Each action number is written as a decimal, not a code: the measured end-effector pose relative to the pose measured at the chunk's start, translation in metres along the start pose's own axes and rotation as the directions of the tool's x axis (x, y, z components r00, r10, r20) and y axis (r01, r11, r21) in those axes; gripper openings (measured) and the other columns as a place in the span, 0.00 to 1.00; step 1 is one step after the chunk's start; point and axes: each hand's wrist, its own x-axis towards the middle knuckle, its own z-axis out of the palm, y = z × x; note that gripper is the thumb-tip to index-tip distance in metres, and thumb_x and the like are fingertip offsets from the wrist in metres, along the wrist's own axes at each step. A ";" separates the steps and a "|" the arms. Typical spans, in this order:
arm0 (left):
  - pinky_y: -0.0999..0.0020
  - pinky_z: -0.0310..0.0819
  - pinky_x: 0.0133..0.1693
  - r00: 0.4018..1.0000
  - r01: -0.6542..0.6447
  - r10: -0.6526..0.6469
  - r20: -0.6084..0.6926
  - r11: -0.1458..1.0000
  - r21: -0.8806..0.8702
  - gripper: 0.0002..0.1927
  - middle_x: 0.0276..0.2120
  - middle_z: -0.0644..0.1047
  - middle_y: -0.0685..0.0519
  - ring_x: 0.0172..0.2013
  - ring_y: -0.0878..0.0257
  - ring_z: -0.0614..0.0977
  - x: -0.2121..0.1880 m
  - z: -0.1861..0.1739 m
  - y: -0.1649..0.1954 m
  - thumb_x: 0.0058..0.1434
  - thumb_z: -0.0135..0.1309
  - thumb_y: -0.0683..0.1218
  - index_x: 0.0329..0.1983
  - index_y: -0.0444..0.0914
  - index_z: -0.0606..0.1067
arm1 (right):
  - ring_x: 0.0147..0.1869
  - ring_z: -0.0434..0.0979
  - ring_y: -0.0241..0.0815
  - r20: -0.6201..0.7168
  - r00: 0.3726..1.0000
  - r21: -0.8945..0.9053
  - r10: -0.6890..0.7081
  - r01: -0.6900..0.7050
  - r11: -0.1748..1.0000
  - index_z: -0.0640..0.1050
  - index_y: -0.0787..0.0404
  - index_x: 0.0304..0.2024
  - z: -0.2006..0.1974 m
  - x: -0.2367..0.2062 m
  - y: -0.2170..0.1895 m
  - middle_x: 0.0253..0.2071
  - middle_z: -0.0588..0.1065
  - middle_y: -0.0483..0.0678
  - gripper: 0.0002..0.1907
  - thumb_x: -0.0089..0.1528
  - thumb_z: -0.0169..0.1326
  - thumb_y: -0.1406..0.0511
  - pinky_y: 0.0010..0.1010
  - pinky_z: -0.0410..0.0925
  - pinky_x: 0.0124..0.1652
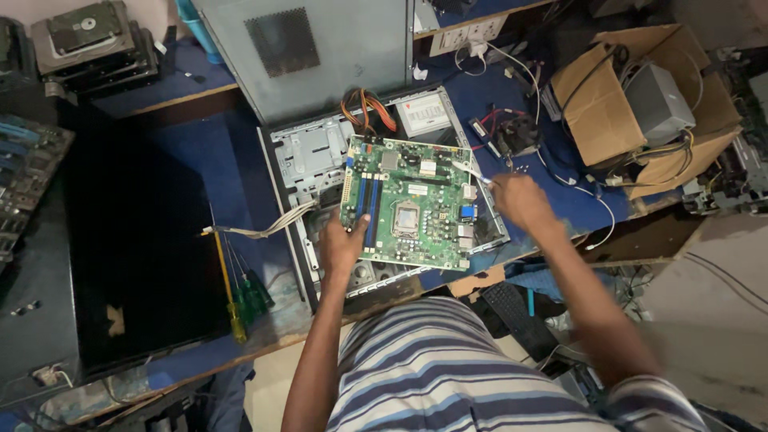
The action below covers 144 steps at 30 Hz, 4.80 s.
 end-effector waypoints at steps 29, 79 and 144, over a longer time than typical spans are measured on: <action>0.49 0.77 0.44 0.999 0.029 -0.029 0.015 1.000 0.008 0.25 0.40 0.83 0.42 0.42 0.42 0.84 0.004 -0.005 0.013 0.56 0.66 0.55 0.53 0.40 0.77 | 0.45 0.78 0.67 -0.055 0.956 0.005 -0.289 0.289 0.957 0.80 0.60 0.46 0.001 0.054 0.030 0.41 0.78 0.64 0.13 0.66 0.50 0.61 0.53 0.71 0.45; 0.48 0.77 0.43 1.000 0.003 -0.003 0.004 1.000 -0.008 0.26 0.41 0.83 0.41 0.43 0.41 0.84 0.006 -0.002 0.010 0.57 0.65 0.56 0.54 0.40 0.76 | 0.46 0.77 0.71 -0.150 0.988 0.039 -0.019 0.025 0.999 0.81 0.61 0.41 -0.002 0.043 0.014 0.40 0.78 0.66 0.12 0.67 0.51 0.60 0.57 0.71 0.45; 0.46 0.76 0.42 0.998 0.056 -0.057 0.027 0.997 0.048 0.27 0.40 0.83 0.40 0.43 0.39 0.83 0.007 -0.010 0.016 0.57 0.65 0.58 0.54 0.41 0.75 | 0.48 0.79 0.67 -0.164 0.965 -0.018 -0.205 0.205 0.979 0.82 0.60 0.44 -0.021 0.057 0.032 0.44 0.79 0.63 0.11 0.66 0.53 0.62 0.53 0.71 0.50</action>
